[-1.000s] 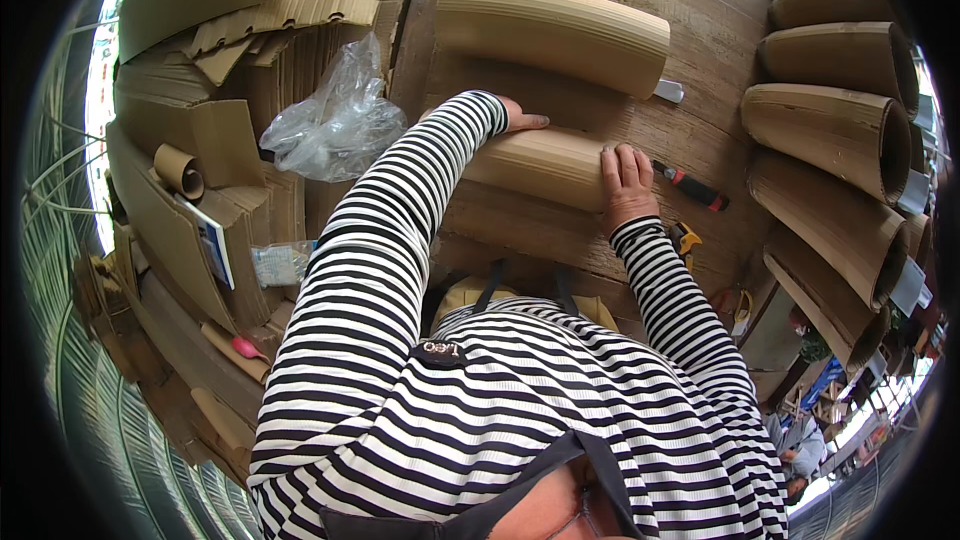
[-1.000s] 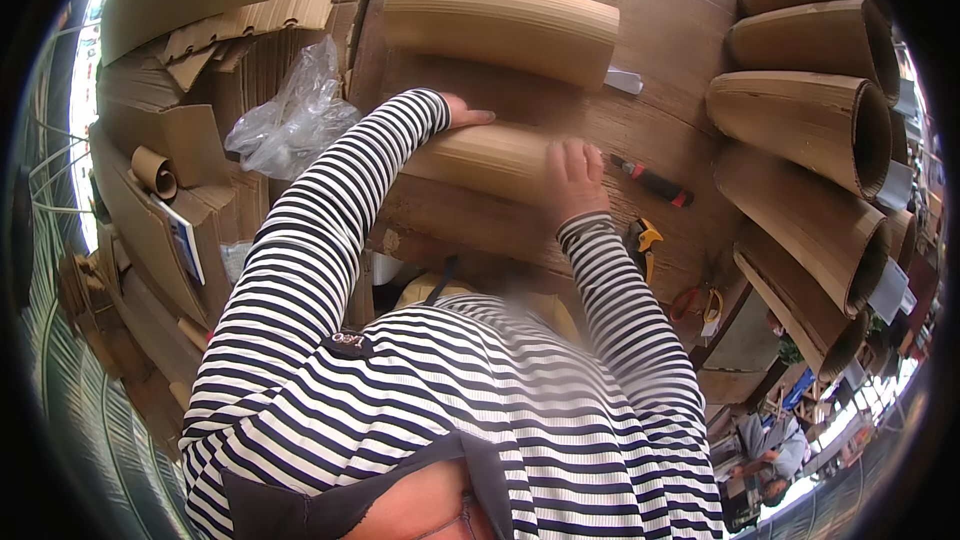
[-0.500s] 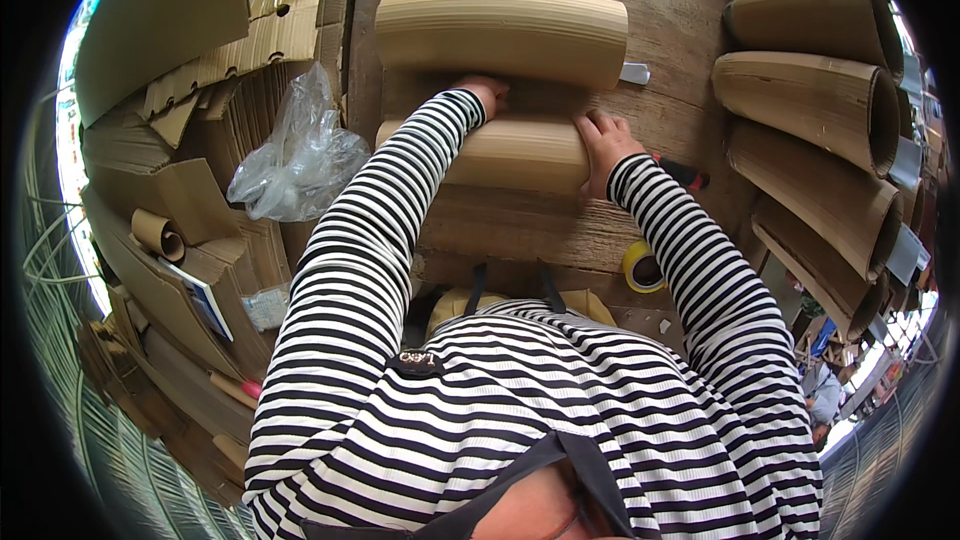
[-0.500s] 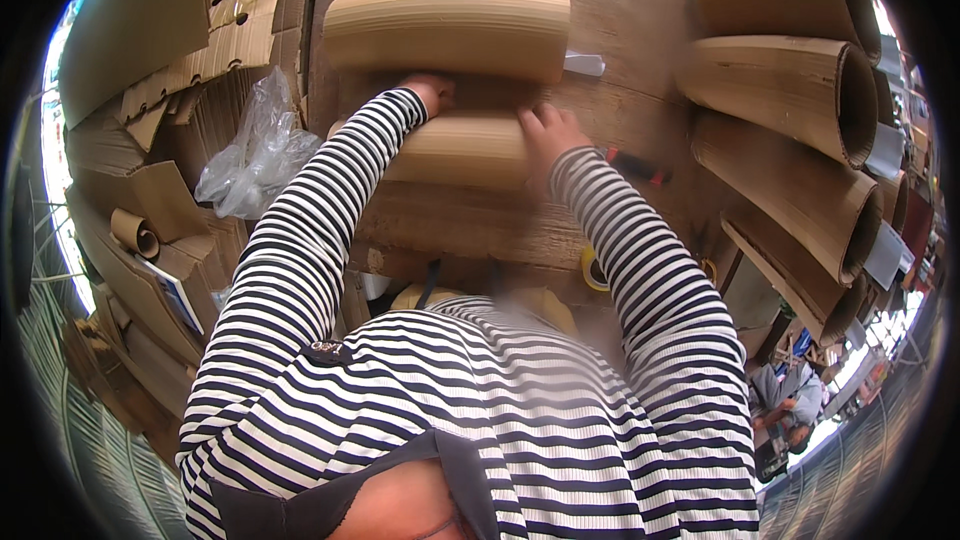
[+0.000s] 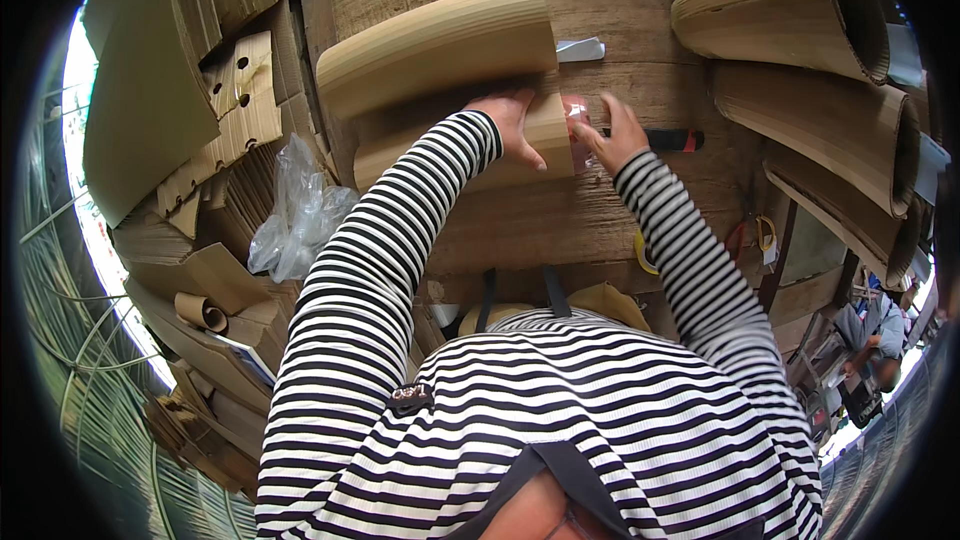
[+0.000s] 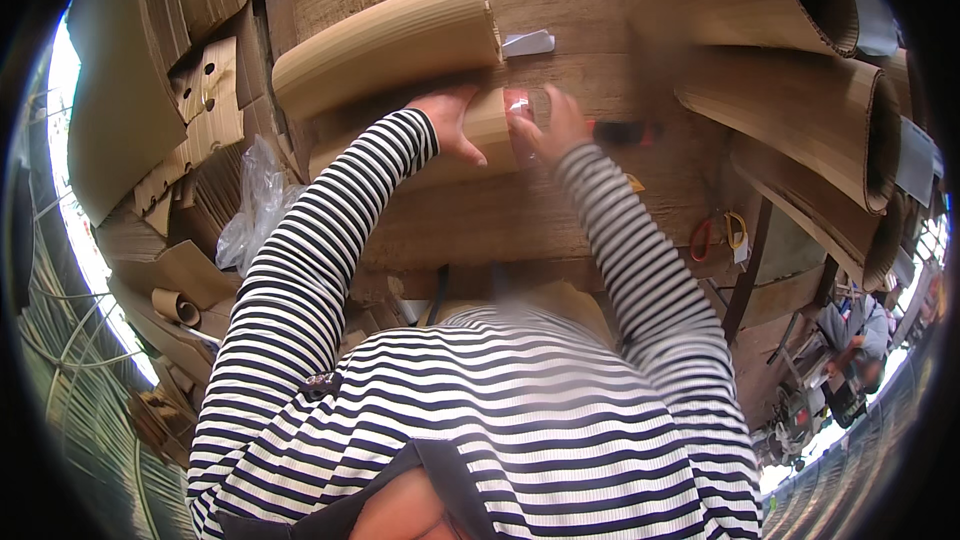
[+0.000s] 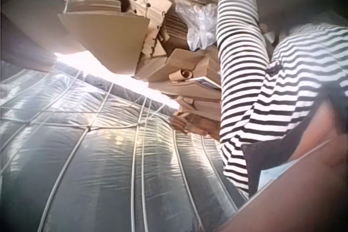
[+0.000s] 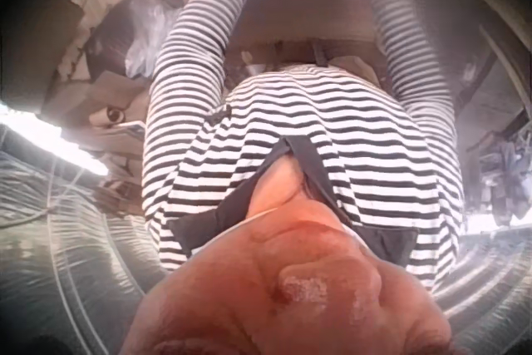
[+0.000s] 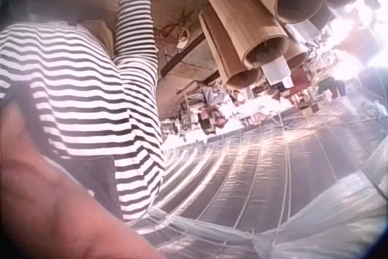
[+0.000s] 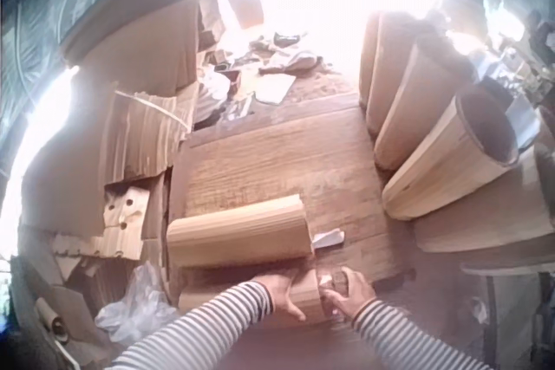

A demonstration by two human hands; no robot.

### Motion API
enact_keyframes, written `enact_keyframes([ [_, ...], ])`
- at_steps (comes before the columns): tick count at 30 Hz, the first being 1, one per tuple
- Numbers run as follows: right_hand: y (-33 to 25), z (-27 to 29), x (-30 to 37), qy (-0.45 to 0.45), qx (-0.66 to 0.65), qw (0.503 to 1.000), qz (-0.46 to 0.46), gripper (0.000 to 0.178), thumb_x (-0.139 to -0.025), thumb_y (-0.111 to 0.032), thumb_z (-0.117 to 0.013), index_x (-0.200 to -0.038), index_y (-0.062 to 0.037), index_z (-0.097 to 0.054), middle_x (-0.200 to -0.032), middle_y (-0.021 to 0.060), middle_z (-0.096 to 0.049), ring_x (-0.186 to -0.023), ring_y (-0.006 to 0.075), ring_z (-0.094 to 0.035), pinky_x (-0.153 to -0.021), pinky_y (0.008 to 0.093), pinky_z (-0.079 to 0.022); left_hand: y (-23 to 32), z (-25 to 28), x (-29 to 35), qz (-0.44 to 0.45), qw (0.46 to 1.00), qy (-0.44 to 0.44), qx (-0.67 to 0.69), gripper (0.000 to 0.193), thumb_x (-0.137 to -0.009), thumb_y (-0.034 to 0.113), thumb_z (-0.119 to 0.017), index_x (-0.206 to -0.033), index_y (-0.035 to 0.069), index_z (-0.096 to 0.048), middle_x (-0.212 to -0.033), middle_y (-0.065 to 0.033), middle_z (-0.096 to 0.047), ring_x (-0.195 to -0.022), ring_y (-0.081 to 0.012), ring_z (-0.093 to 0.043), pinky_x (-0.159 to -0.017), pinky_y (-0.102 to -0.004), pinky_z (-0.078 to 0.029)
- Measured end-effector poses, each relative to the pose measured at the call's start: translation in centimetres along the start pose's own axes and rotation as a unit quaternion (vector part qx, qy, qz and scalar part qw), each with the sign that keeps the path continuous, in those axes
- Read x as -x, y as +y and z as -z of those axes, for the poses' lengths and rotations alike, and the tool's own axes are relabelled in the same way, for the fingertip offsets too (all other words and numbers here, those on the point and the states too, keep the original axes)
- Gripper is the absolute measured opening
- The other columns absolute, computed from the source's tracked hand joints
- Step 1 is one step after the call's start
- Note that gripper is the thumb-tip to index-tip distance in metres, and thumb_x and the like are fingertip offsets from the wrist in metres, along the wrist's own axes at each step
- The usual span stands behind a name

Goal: The person rolls a sheet of corrugated cardboard around a cylindrical form to create a tube, secures the seam with tape, and places the finished tube among others. They then insert a small potted plant into a cardboard tube and secure it with tape.

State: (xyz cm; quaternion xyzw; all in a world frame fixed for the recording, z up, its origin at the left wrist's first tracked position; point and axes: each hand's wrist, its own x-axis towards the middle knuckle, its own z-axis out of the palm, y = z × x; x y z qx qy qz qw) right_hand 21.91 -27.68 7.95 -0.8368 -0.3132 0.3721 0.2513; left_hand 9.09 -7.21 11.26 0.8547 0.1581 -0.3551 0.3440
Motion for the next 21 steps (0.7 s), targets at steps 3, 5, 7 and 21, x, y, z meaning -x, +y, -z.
enact_keyframes([
  [3, 3.9, -4.3, 4.5, -0.088, -0.319, 0.942, -0.056, 0.075, -0.092, -0.042, -0.075, -0.143, 0.0042, -0.045, -0.131, 0.0161, -0.061, -0.121, 0.0241, -0.059, -0.105, 0.0366, -0.046, -0.1, 0.0, -0.1, -0.007, 1.0, 0.0, -0.001, 0.123, -0.054, 0.053, -0.093, -0.149, -0.003, -0.038, -0.142, -0.0272, -0.053, -0.133, -0.0379, -0.052, -0.113, -0.0396, -0.041],
  [5, 5.0, -6.8, 4.1, -0.067, -0.423, 0.899, -0.092, 0.069, -0.087, -0.036, -0.079, -0.133, 0.0061, -0.052, -0.125, 0.0141, -0.063, -0.114, 0.0224, -0.061, -0.1, 0.0376, -0.048, 0.2, -0.1, -0.3, 0.001, 1.0, -0.001, -0.009, 0.123, -0.055, 0.052, -0.093, -0.149, -0.003, -0.038, -0.141, -0.0277, -0.054, -0.133, -0.0377, -0.053, -0.112, -0.0396, -0.042],
  [7, 5.5, -7.2, 3.6, -0.085, -0.519, 0.845, -0.099, 0.065, -0.085, -0.028, -0.081, -0.133, 0.0043, -0.052, -0.123, 0.012, -0.063, -0.111, 0.0208, -0.06, -0.099, 0.0361, -0.048, 1.2, 0.1, 0.4, 0.011, 1.0, 0.002, -0.015, 0.123, -0.055, 0.052, -0.093, -0.15, -0.002, -0.038, -0.14, -0.0279, -0.055, -0.132, -0.0376, -0.053, -0.111, -0.0397, -0.043],
  [21, 2.2, -3.1, 7.0, -0.003, -0.123, 0.992, 0.039, 0.119, -0.062, -0.035, -0.096, -0.152, 0.0049, -0.03, -0.143, 0.0259, -0.051, -0.135, 0.0353, -0.051, -0.114, 0.041, -0.041, 4.8, -7.9, 4.5, -0.035, 0.981, 0.163, -0.096, 0.119, -0.052, 0.052, -0.094, -0.144, 0.0, -0.04, -0.139, -0.0207, -0.052, -0.13, -0.0365, -0.051, -0.112, -0.0456, -0.04],
])
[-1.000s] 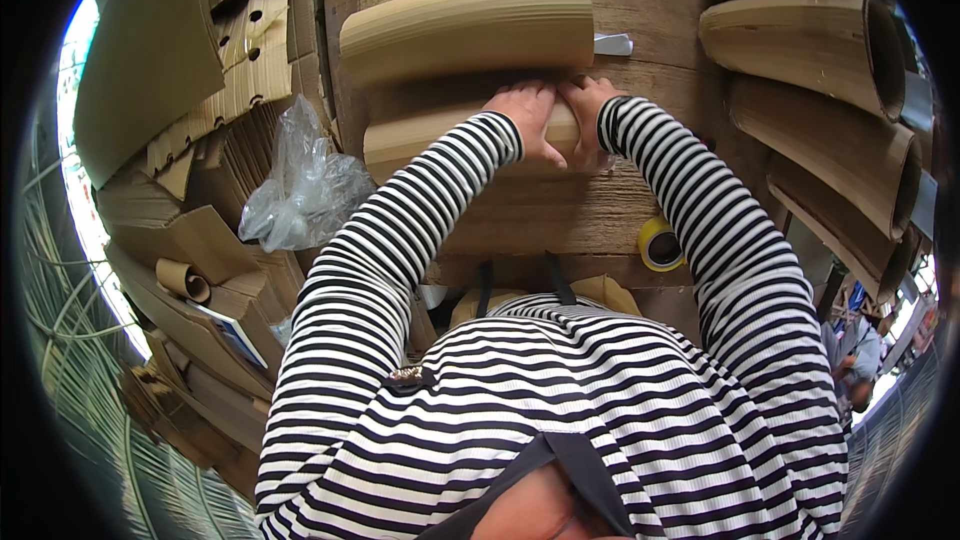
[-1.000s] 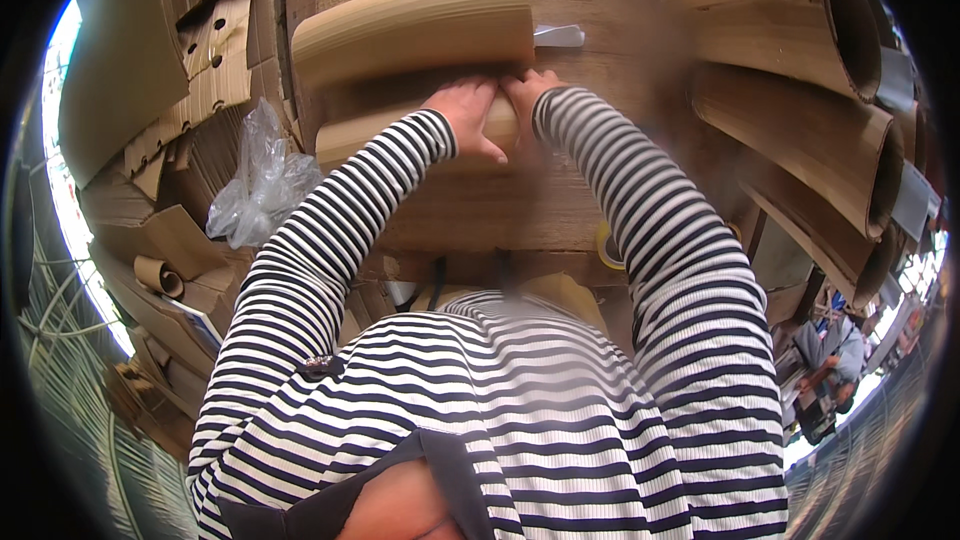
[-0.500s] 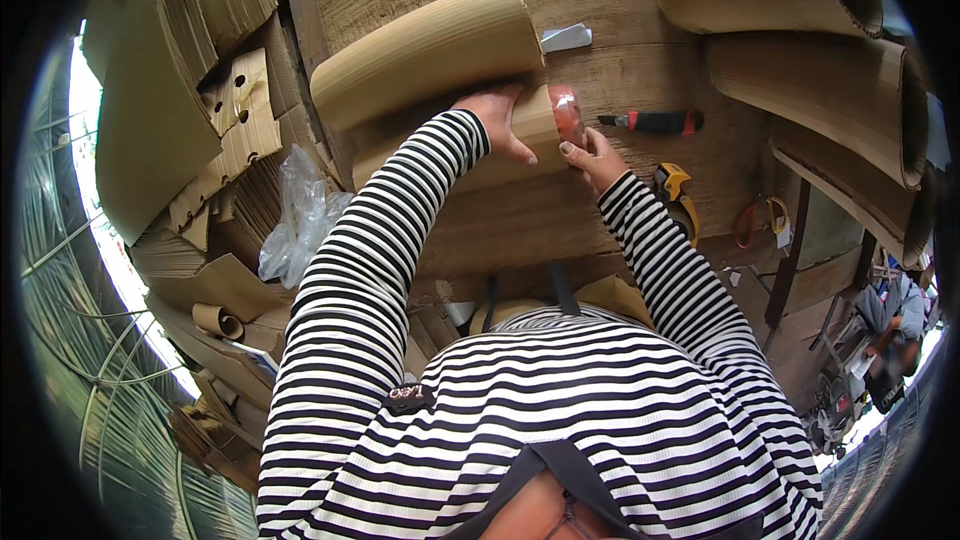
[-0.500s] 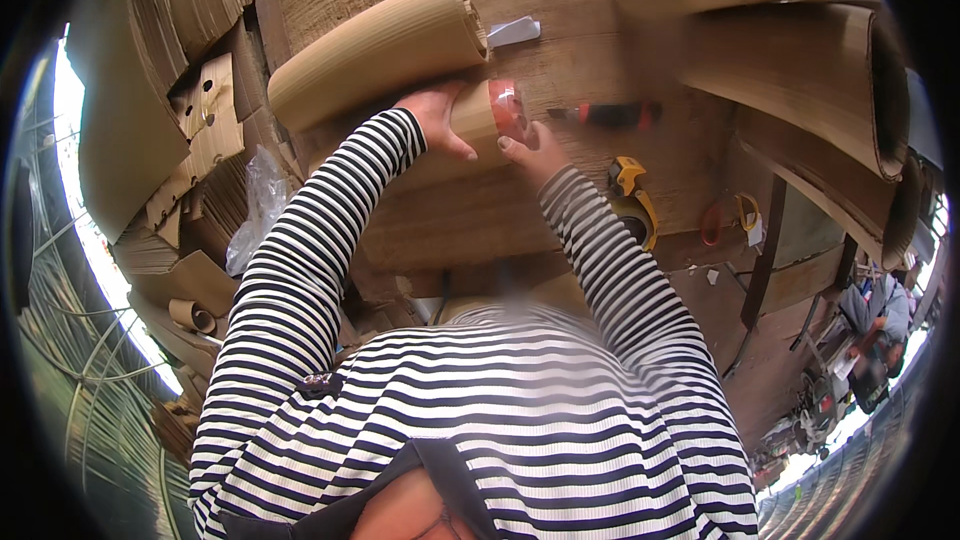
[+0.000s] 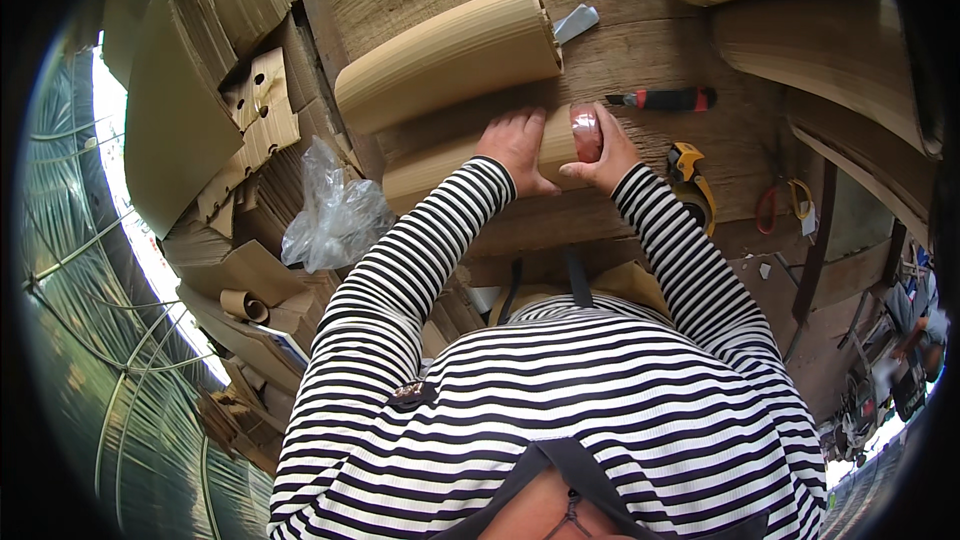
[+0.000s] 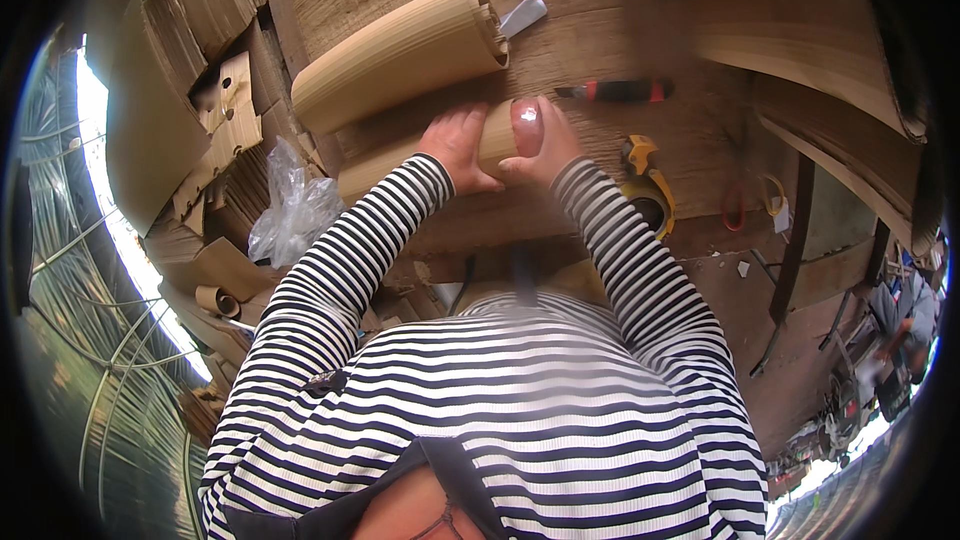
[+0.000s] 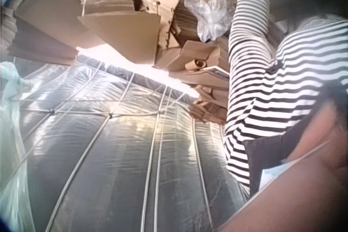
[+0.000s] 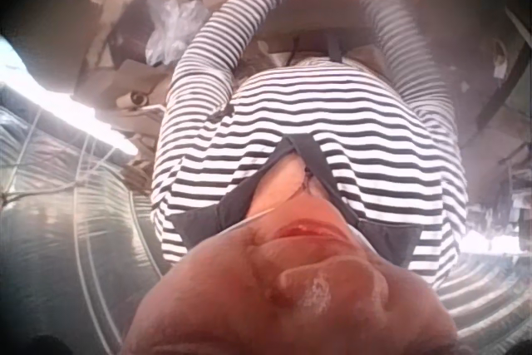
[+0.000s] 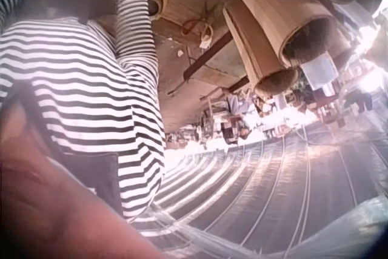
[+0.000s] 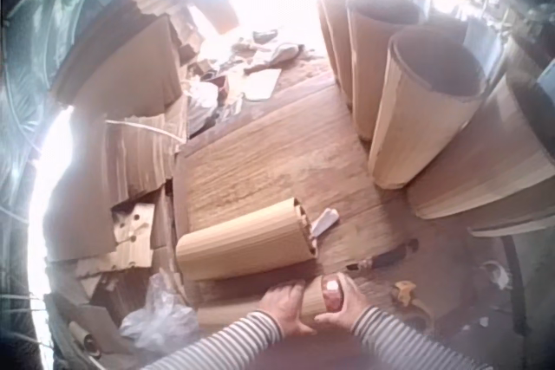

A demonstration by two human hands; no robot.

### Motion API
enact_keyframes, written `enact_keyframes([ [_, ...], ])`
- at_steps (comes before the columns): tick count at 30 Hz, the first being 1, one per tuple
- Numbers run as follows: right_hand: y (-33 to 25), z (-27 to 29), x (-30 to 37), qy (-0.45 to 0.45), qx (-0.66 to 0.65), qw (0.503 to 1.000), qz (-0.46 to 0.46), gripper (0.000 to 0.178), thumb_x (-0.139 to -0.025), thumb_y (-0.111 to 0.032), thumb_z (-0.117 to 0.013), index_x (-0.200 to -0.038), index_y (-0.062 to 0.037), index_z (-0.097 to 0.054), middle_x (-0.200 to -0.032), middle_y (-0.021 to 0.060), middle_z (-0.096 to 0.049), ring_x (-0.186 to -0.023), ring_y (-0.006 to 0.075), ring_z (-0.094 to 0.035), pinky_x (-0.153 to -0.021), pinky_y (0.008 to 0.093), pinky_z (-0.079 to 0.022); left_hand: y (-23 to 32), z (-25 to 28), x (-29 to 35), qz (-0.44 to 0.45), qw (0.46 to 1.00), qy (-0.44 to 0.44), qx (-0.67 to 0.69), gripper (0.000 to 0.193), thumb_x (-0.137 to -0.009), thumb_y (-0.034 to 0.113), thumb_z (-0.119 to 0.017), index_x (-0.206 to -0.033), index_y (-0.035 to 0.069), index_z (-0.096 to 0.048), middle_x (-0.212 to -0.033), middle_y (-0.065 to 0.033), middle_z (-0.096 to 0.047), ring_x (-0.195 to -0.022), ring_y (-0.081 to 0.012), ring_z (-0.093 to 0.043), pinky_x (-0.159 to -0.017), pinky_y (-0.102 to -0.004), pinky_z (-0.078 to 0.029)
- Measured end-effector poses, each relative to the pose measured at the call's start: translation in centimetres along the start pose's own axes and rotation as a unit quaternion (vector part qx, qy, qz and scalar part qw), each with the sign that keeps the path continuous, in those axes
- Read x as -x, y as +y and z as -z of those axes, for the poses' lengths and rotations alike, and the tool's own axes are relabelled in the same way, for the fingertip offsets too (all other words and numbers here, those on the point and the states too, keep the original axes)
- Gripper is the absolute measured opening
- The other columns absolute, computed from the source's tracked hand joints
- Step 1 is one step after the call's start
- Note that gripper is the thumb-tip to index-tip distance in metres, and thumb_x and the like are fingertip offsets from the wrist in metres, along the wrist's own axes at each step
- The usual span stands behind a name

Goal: The person rolls a sheet of corrugated cardboard around a cylindrical form to create a tube, secures the seam with tape, and places the finished tube among others. They then insert a small potted plant into a cardboard tube and secure it with tape.

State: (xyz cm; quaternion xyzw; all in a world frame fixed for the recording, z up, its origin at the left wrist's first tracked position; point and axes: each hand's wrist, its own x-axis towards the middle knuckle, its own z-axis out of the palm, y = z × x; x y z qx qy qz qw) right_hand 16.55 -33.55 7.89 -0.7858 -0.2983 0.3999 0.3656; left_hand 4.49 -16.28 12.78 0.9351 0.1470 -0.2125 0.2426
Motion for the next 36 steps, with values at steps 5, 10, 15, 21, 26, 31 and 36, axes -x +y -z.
enact_keyframes([
  [5, 1.7, 1.9, -1.9, -0.084, -0.017, 0.995, -0.047, 0.12, -0.057, -0.032, -0.098, -0.152, 0.0033, -0.035, -0.144, 0.0217, -0.054, -0.134, 0.0276, -0.053, -0.111, 0.037, -0.045, 0.4, 0.6, -0.3, 0.011, 0.999, -0.018, 0.024, 0.117, -0.053, 0.046, -0.095, -0.144, -0.001, -0.04, -0.14, -0.0245, -0.052, -0.13, -0.0398, -0.05, -0.113, -0.0468, -0.039],
  [10, 1.8, 2.4, -1.9, -0.119, -0.063, 0.99, -0.031, 0.115, -0.06, -0.031, -0.093, -0.153, 0.0027, -0.034, -0.148, 0.0218, -0.05, -0.141, 0.0318, -0.046, -0.118, 0.0388, -0.037, 0.4, -0.7, 0.2, -0.006, 0.999, 0.017, 0.029, 0.119, -0.051, 0.046, -0.096, -0.144, -0.002, -0.039, -0.142, -0.0255, -0.05, -0.132, -0.0395, -0.049, -0.113, -0.0468, -0.039],
  [15, -3.7, 0.0, 4.3, 0.044, 0.174, 0.97, 0.165, 0.108, -0.061, -0.017, -0.092, -0.153, -0.0093, -0.034, -0.157, 0.02, -0.031, -0.142, 0.0418, -0.038, -0.118, 0.0476, -0.035, -0.1, -1.5, 0.4, -0.025, 0.998, 0.054, 0.02, 0.118, -0.051, 0.049, -0.095, -0.143, -0.002, -0.041, -0.138, -0.0255, -0.052, -0.128, -0.0402, -0.052, -0.11, -0.0478, -0.042],
  [21, 1.4, -5.1, 2.2, 0.183, 0.325, 0.88, 0.293, 0.064, -0.084, -0.01, -0.067, -0.142, -0.023, -0.044, -0.153, 0.0153, -0.033, -0.134, 0.0478, -0.04, -0.109, 0.0559, -0.048, -0.8, 0.4, -1.3, 0.023, 0.997, -0.064, 0.049, 0.115, -0.057, 0.05, -0.088, -0.147, -0.003, -0.039, -0.142, -0.0271, -0.052, -0.13, -0.0407, -0.053, -0.112, -0.0439, -0.043],
  [26, 1.1, -5.1, 0.3, 0.153, 0.337, 0.89, 0.265, 0.06, -0.086, -0.015, -0.064, -0.142, -0.0242, -0.043, -0.15, 0.0194, -0.038, -0.135, 0.0501, -0.039, -0.109, 0.058, -0.042, -2.7, 2.2, -3.9, 0.024, 0.981, -0.168, 0.096, 0.124, -0.054, 0.054, -0.091, -0.149, -0.005, -0.037, -0.145, -0.0275, -0.05, -0.134, -0.0389, -0.051, -0.113, -0.0403, -0.042],
  [31, -3.0, -2.8, -1.6, 0.033, 0.36, 0.915, 0.178, 0.059, -0.088, -0.014, -0.061, -0.145, -0.017, -0.044, -0.151, 0.0245, -0.035, -0.138, 0.0472, -0.037, -0.11, 0.0554, -0.039, -6.1, 1.0, -7.5, -0.054, 0.969, -0.205, 0.129, 0.124, -0.052, 0.055, -0.094, -0.146, -0.007, -0.04, -0.144, -0.0292, -0.05, -0.134, -0.0407, -0.05, -0.115, -0.0413, -0.04],
  [36, -8.3, -0.9, -4.5, -0.122, 0.435, 0.89, 0.058, 0.068, -0.089, -0.025, -0.069, -0.151, -0.0142, -0.042, -0.154, 0.0249, -0.036, -0.138, 0.041, -0.043, -0.108, 0.0501, -0.039, -8.1, 0.0, -7.2, -0.068, 0.973, -0.117, 0.189, 0.121, -0.055, 0.056, -0.093, -0.146, -0.005, -0.041, -0.148, -0.0286, -0.045, -0.139, -0.0407, -0.044, -0.117, -0.0436, -0.036],
])
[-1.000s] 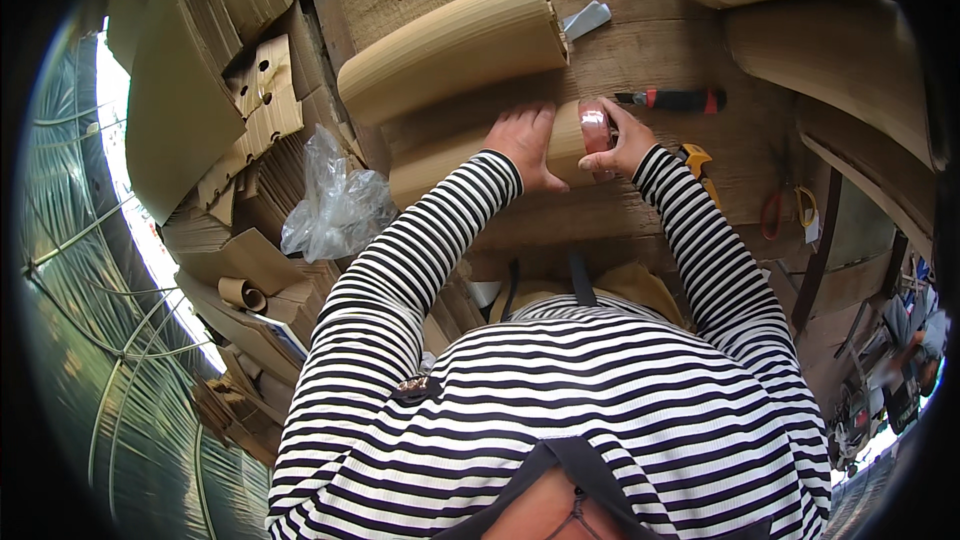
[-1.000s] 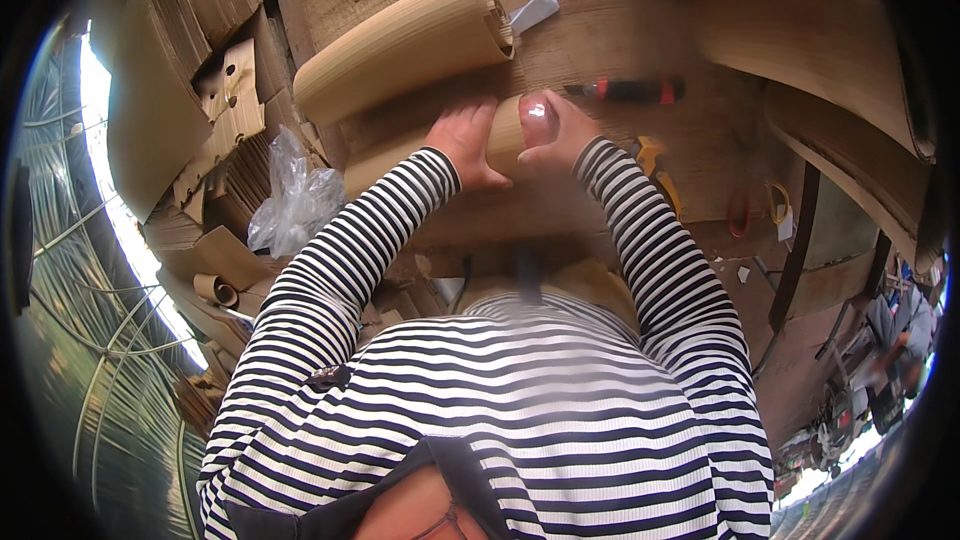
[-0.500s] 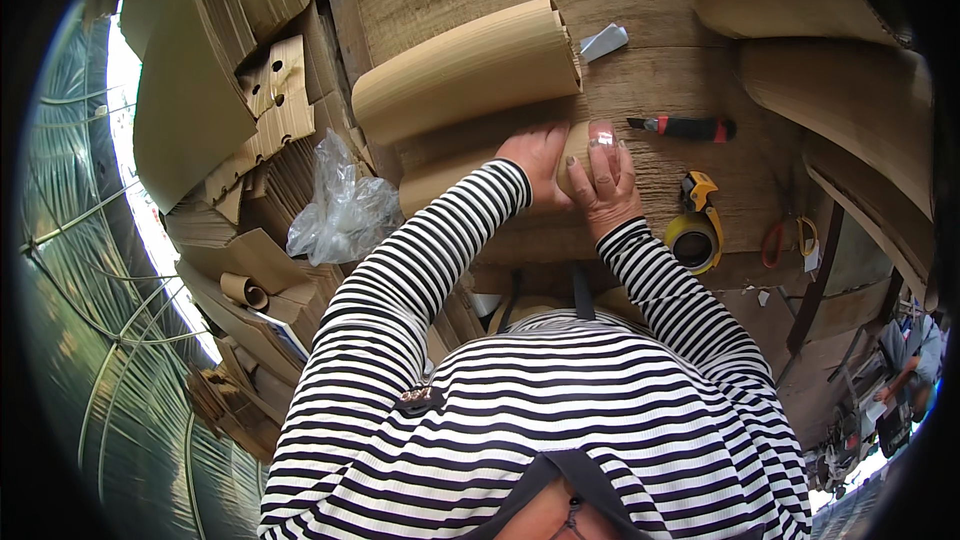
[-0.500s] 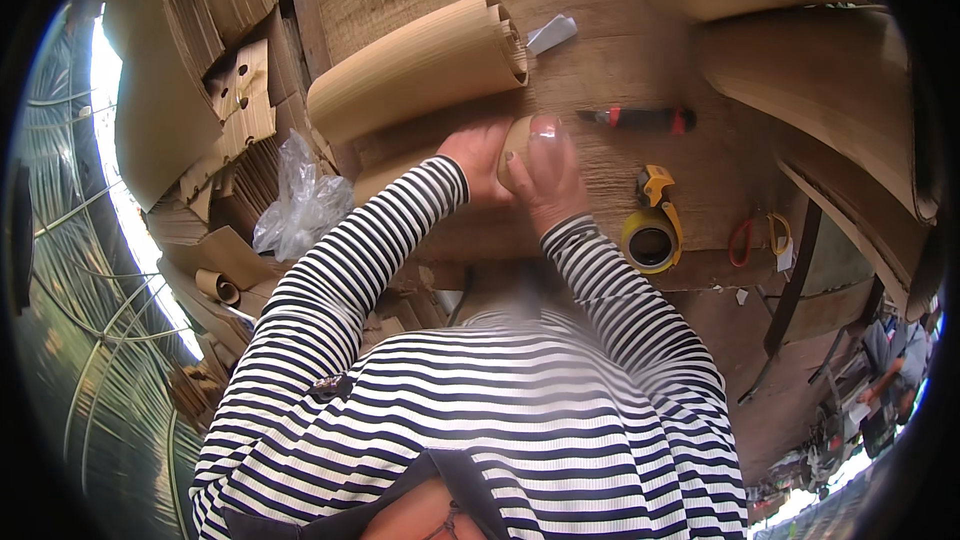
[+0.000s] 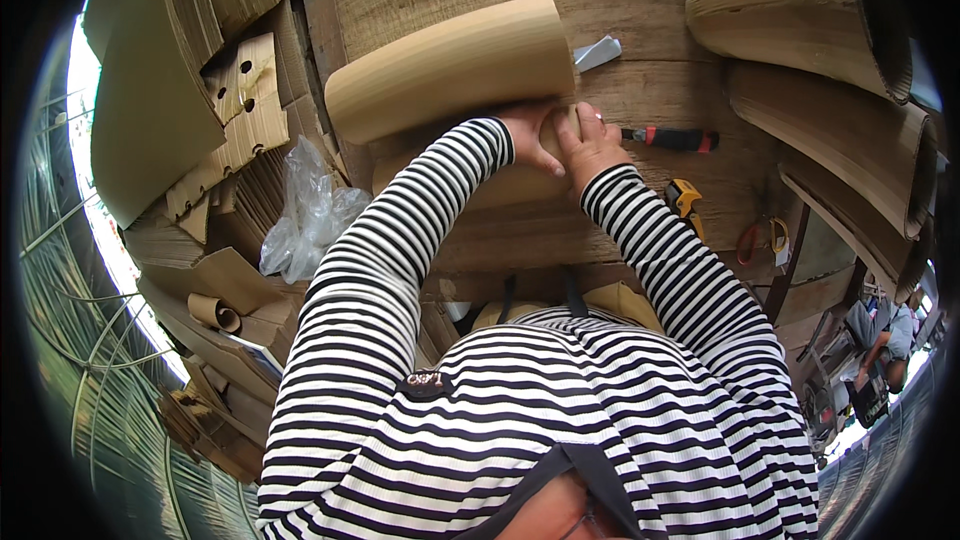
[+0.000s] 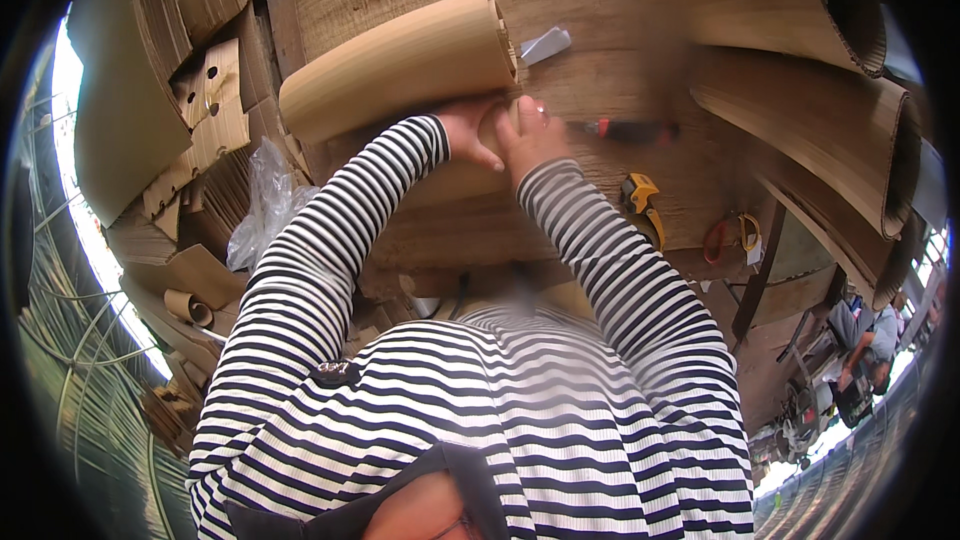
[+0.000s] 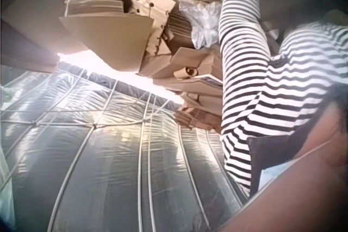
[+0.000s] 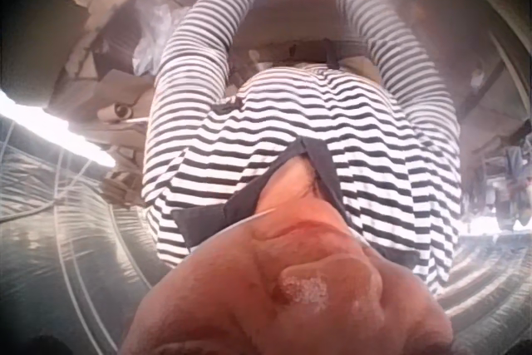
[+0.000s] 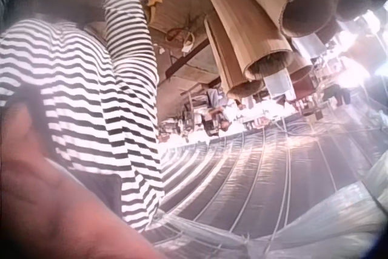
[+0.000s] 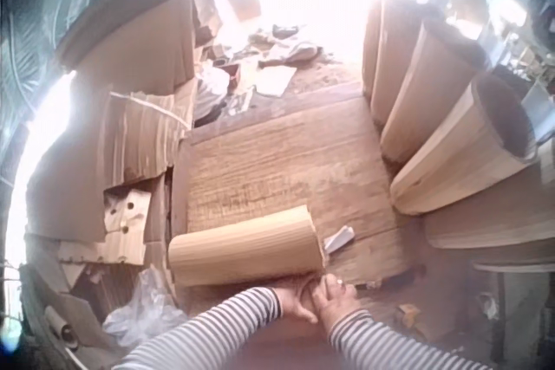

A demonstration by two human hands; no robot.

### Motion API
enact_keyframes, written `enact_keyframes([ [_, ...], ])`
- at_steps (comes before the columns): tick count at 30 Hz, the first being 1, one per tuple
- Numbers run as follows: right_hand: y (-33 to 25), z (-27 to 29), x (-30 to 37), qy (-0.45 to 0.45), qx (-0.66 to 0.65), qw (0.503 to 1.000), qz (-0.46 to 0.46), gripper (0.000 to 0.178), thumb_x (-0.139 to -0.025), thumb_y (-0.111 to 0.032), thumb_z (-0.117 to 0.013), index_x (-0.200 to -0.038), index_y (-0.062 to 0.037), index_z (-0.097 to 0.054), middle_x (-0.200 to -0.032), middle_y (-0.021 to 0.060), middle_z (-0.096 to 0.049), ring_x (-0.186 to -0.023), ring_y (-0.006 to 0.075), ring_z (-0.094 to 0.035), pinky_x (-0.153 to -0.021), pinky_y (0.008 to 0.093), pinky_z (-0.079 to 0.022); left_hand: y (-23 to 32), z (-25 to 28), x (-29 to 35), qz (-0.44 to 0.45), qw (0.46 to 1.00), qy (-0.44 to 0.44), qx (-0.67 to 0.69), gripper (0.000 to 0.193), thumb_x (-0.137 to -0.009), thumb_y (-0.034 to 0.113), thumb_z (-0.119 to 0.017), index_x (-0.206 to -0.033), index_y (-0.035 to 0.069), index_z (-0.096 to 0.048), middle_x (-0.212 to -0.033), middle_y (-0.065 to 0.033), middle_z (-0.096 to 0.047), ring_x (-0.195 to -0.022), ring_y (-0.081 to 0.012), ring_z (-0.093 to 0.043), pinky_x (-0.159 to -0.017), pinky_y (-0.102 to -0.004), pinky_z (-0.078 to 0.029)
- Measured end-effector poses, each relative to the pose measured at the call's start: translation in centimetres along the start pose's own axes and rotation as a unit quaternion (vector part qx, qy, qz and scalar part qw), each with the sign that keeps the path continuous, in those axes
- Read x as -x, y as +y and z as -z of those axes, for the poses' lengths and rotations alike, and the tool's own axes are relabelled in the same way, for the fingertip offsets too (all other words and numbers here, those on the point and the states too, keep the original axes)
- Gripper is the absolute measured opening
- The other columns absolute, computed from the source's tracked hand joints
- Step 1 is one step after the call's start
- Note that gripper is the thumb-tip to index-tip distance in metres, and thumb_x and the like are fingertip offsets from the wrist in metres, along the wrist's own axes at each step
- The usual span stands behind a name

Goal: The person rolls a sheet of corrugated cardboard around a cylindrical form to create a tube, secures the seam with tape, and places the finished tube among others. They then insert a small potted plant into a cardboard tube and secure it with tape.

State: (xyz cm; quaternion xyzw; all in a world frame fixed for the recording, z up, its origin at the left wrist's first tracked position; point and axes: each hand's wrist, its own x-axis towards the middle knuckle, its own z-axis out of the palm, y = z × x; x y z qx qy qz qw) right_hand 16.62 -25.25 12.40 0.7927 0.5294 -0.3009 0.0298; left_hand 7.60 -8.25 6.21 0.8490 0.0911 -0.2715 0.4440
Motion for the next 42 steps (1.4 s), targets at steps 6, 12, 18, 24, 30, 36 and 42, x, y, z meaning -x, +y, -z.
enact_keyframes([
  [6, 2.4, 6.9, -8.1, -0.24, -0.103, 0.964, -0.059, 0.133, -0.052, -0.029, -0.099, -0.159, -0.013, -0.023, -0.159, 0.0214, -0.031, -0.139, 0.0407, -0.045, -0.11, 0.0461, -0.048, 6.7, 1.2, 2.7, 0.135, 0.965, 0.09, -0.208, 0.128, -0.058, 0.058, -0.09, -0.154, 0.001, -0.028, -0.155, -0.0213, -0.039, -0.145, -0.0317, -0.037, -0.121, -0.0438, -0.03],
  [12, 6.9, -2.2, -2.5, 0.081, -0.434, 0.891, -0.105, 0.091, -0.081, -0.027, -0.084, -0.152, 0.0013, -0.034, -0.141, 0.0258, -0.053, -0.129, 0.0354, -0.056, -0.109, 0.0397, -0.045, 3.4, 6.4, 1.0, 0.103, 0.991, 0.017, -0.086, 0.125, -0.055, 0.047, -0.093, -0.153, -0.001, -0.033, -0.149, -0.0258, -0.048, -0.138, -0.0359, -0.047, -0.116, -0.0392, -0.038],
  [18, 5.3, -7.3, 0.0, 0.106, -0.55, 0.825, -0.076, 0.081, -0.079, -0.021, -0.082, -0.144, 0.0021, -0.04, -0.135, 0.0264, -0.056, -0.129, 0.0383, -0.053, -0.11, 0.0441, -0.041, 3.3, 6.2, 0.1, 0.11, 0.99, -0.001, -0.089, 0.12, -0.052, 0.05, -0.094, -0.146, -0.002, -0.041, -0.139, -0.0272, -0.055, -0.129, -0.038, -0.055, -0.111, -0.0398, -0.043],
  [24, 4.1, -8.3, 9.4, 0.053, -0.473, 0.871, -0.123, 0.101, -0.074, -0.018, -0.083, -0.155, 0.0041, -0.027, -0.145, 0.0261, -0.049, -0.137, 0.0357, -0.048, -0.115, 0.0401, -0.038, 6.8, -3.3, 3.5, 0.103, 0.99, -0.001, -0.1, 0.122, -0.055, 0.049, -0.094, -0.149, -0.003, -0.037, -0.145, -0.0285, -0.049, -0.134, -0.0413, -0.049, -0.115, -0.042, -0.04],
  [30, 1.8, -2.8, 14.3, 0.191, -0.236, 0.953, -0.014, 0.112, -0.067, -0.02, -0.09, -0.157, -0.0096, -0.025, -0.156, 0.0225, -0.035, -0.144, 0.0399, -0.037, -0.116, 0.0457, -0.035, 9.3, -8.3, 5.7, 0.062, 0.982, 0.091, -0.156, 0.12, -0.056, 0.047, -0.093, -0.149, -0.004, -0.035, -0.145, -0.0287, -0.047, -0.134, -0.043, -0.048, -0.114, -0.0471, -0.039],
  [36, 2.4, -12.4, 9.2, 0.318, -0.071, 0.942, 0.081, 0.049, -0.091, -0.008, -0.056, -0.138, -0.0138, -0.042, -0.154, 0.0201, -0.037, -0.14, 0.0406, -0.041, -0.112, 0.0548, -0.039, 9.4, -6.9, 5.0, 0.076, 0.99, 0.038, -0.116, 0.12, -0.056, 0.047, -0.092, -0.149, -0.004, -0.036, -0.144, -0.0292, -0.048, -0.131, -0.0438, -0.049, -0.114, -0.0461, -0.04],
  [42, 2.4, -7.9, 6.8, 0.192, -0.024, 0.98, 0.047, 0.064, -0.084, -0.012, -0.065, -0.143, -0.0106, -0.042, -0.152, 0.023, -0.035, -0.141, 0.0428, -0.039, -0.116, 0.0556, -0.033, 6.4, -3.1, 1.4, 0.001, 0.996, -0.049, -0.069, 0.117, -0.054, 0.049, -0.094, -0.146, -0.003, -0.042, -0.145, -0.0288, -0.049, -0.135, -0.0423, -0.048, -0.115, -0.0438, -0.039],
])
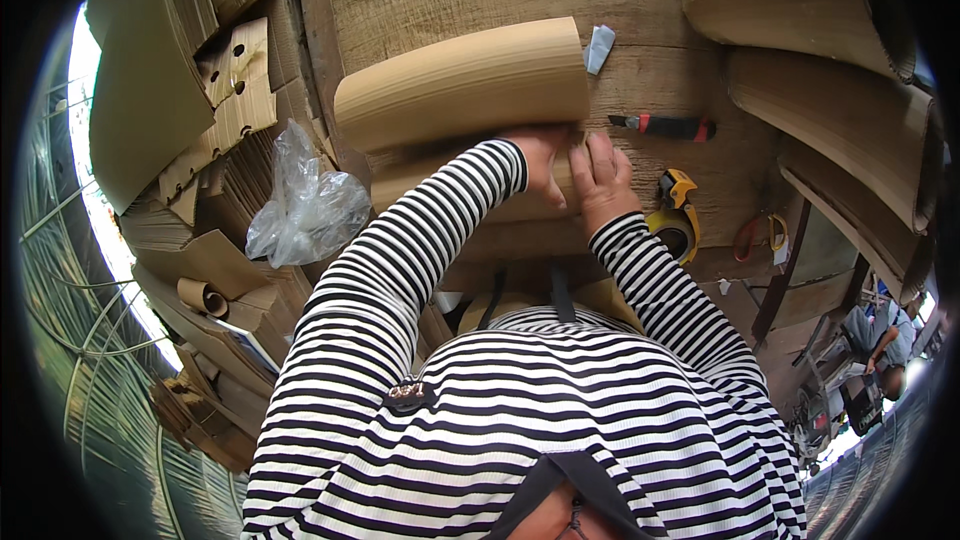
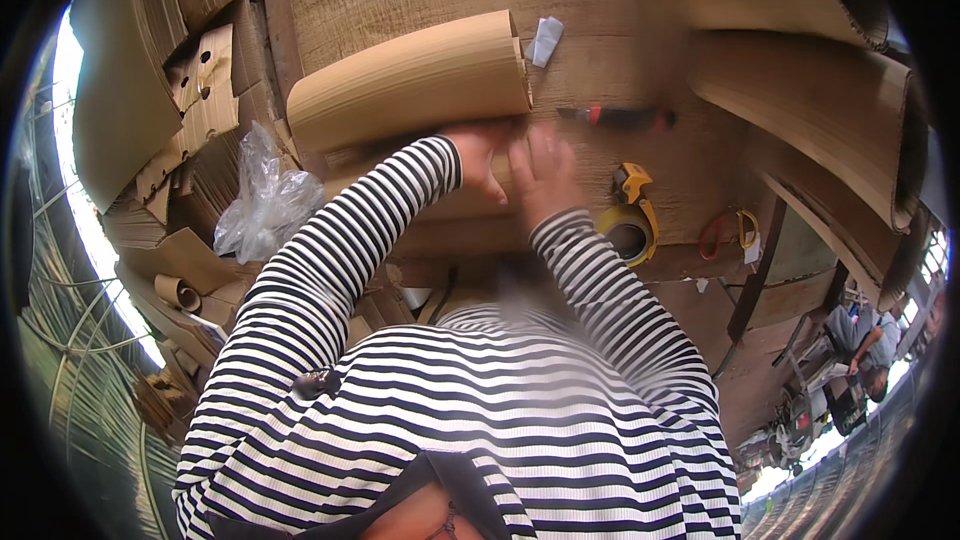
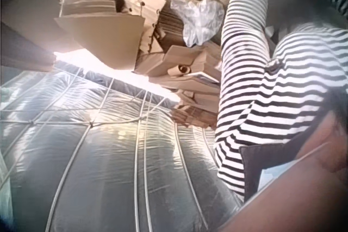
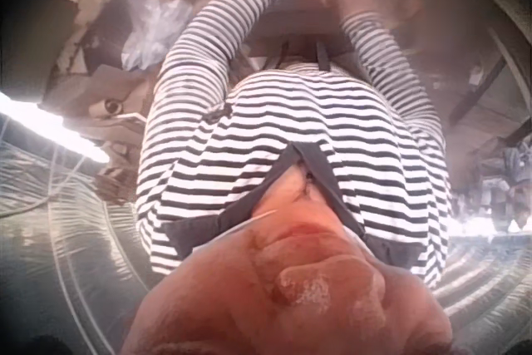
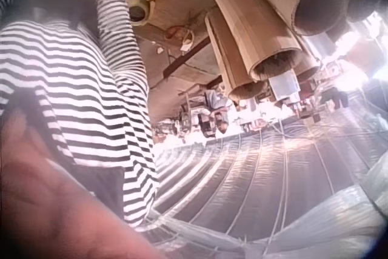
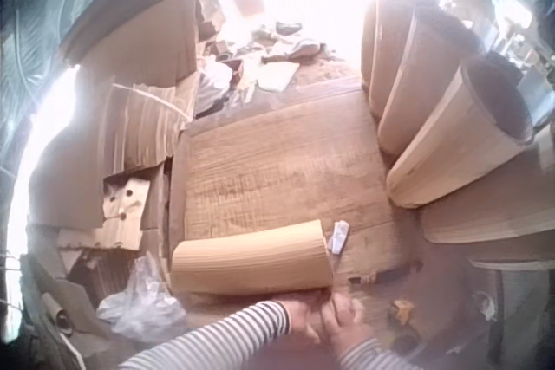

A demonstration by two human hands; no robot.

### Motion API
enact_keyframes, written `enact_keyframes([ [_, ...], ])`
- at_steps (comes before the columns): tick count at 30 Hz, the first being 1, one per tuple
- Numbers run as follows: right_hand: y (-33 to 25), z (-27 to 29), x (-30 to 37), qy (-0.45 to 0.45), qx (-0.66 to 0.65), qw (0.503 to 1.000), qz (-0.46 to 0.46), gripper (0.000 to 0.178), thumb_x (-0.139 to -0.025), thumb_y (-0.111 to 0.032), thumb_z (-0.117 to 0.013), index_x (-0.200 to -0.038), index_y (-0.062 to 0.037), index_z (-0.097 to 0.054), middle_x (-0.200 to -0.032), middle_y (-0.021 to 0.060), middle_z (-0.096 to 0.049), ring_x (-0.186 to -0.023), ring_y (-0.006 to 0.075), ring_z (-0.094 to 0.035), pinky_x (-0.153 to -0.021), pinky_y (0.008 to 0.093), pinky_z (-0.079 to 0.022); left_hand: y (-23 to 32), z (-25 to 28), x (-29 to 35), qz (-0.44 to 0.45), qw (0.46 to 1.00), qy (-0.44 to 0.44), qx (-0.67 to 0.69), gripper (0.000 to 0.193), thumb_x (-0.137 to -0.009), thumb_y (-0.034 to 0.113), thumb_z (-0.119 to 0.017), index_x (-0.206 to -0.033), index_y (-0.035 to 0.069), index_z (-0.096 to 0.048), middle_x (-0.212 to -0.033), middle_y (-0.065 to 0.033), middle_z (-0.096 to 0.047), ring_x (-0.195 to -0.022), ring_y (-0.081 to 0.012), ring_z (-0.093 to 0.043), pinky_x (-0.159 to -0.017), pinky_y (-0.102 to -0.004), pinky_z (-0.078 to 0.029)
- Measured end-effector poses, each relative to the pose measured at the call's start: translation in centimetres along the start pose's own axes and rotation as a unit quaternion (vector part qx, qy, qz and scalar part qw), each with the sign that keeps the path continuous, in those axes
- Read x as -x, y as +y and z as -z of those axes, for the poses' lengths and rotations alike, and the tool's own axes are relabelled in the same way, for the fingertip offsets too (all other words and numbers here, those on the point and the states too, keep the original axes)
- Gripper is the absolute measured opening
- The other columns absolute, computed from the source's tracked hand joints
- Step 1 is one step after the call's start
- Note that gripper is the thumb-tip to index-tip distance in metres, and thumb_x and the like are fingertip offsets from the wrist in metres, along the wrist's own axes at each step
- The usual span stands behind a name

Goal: The person rolls a sheet of corrugated cardboard around a cylindrical form to create a tube, secures the seam with tape, and places the finished tube among others. They then insert a small potted plant into a cardboard tube and secure it with tape.

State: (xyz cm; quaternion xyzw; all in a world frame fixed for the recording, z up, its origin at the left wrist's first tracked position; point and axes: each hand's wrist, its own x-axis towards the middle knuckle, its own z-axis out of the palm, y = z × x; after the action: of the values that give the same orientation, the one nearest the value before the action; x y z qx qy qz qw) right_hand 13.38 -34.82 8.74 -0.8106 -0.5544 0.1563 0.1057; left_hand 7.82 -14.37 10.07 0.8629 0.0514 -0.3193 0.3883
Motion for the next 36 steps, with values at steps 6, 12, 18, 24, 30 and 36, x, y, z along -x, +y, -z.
enact_keyframes([
  [6, -1.5, 7.6, -8.9, -0.332, -0.019, 0.934, -0.133, 0.11, -0.06, -0.027, -0.094, -0.151, -0.0128, -0.034, -0.157, 0.0197, -0.032, -0.135, 0.0421, -0.046, -0.113, 0.0482, -0.042, -4.2, 0.0, -1.8, 0.009, 0.997, 0.034, 0.073, 0.114, -0.057, 0.05, -0.094, -0.145, -0.002, -0.044, -0.147, -0.0276, -0.048, -0.139, -0.0409, -0.044, -0.118, -0.043, -0.035],
  [12, 3.2, 5.3, -17.2, -0.457, -0.009, 0.886, -0.084, 0.147, -0.044, -0.043, -0.1, -0.161, -0.0071, -0.019, -0.162, 0.0189, -0.03, -0.145, 0.0385, -0.038, -0.118, 0.0425, -0.039, 2.6, 0.0, 1.6, 0.118, 0.96, 0.197, -0.159, 0.124, -0.055, 0.048, -0.094, -0.151, 0.003, -0.032, -0.151, -0.019, -0.04, -0.144, -0.0337, -0.035, -0.12, -0.0479, -0.028],
  [18, 4.8, 4.7, -8.2, -0.101, -0.194, 0.949, -0.228, 0.099, -0.073, -0.047, -0.087, -0.145, 0.0047, -0.043, -0.145, 0.028, -0.048, -0.131, 0.0358, -0.053, -0.11, 0.0419, -0.044, 0.1, 6.5, 0.4, 0.141, 0.988, 0.044, -0.045, 0.128, -0.051, 0.051, -0.094, -0.152, 0.001, -0.034, -0.145, -0.0263, -0.051, -0.135, -0.0374, -0.05, -0.113, -0.0411, -0.041],
  [24, 4.4, -1.1, -3.2, -0.046, -0.597, 0.765, -0.238, 0.083, -0.073, -0.026, -0.087, -0.139, 0.0034, -0.046, -0.131, 0.0186, -0.06, -0.127, 0.0287, -0.056, -0.11, 0.0405, -0.042, -1.4, 6.1, -1.0, 0.11, 0.992, 0.034, -0.047, 0.123, -0.052, 0.044, -0.095, -0.151, 0.0, -0.035, -0.141, -0.0266, -0.054, -0.132, -0.0371, -0.054, -0.112, -0.0396, -0.043],
  [30, 2.6, -2.2, 5.2, -0.093, -0.564, 0.774, -0.271, 0.099, -0.073, -0.017, -0.087, -0.152, 0.0042, -0.03, -0.143, 0.0178, -0.054, -0.131, 0.0252, -0.053, -0.114, 0.0371, -0.038, 2.1, -1.9, 1.8, 0.096, 0.994, 0.03, -0.041, 0.126, -0.052, 0.047, -0.096, -0.151, -0.002, -0.034, -0.147, -0.0282, -0.047, -0.136, -0.0404, -0.048, -0.115, -0.0416, -0.039],
  [36, -0.9, 7.7, 6.5, -0.007, -0.21, 0.972, -0.104, 0.109, -0.06, -0.016, -0.09, -0.151, -0.0061, -0.032, -0.153, 0.0189, -0.04, -0.143, 0.0361, -0.039, -0.109, 0.0512, -0.039, 2.9, -4.3, 2.3, 0.036, 0.995, 0.086, -0.025, 0.121, -0.051, 0.043, -0.096, -0.147, -0.004, -0.038, -0.145, -0.0301, -0.047, -0.135, -0.0432, -0.047, -0.115, -0.0426, -0.039],
])
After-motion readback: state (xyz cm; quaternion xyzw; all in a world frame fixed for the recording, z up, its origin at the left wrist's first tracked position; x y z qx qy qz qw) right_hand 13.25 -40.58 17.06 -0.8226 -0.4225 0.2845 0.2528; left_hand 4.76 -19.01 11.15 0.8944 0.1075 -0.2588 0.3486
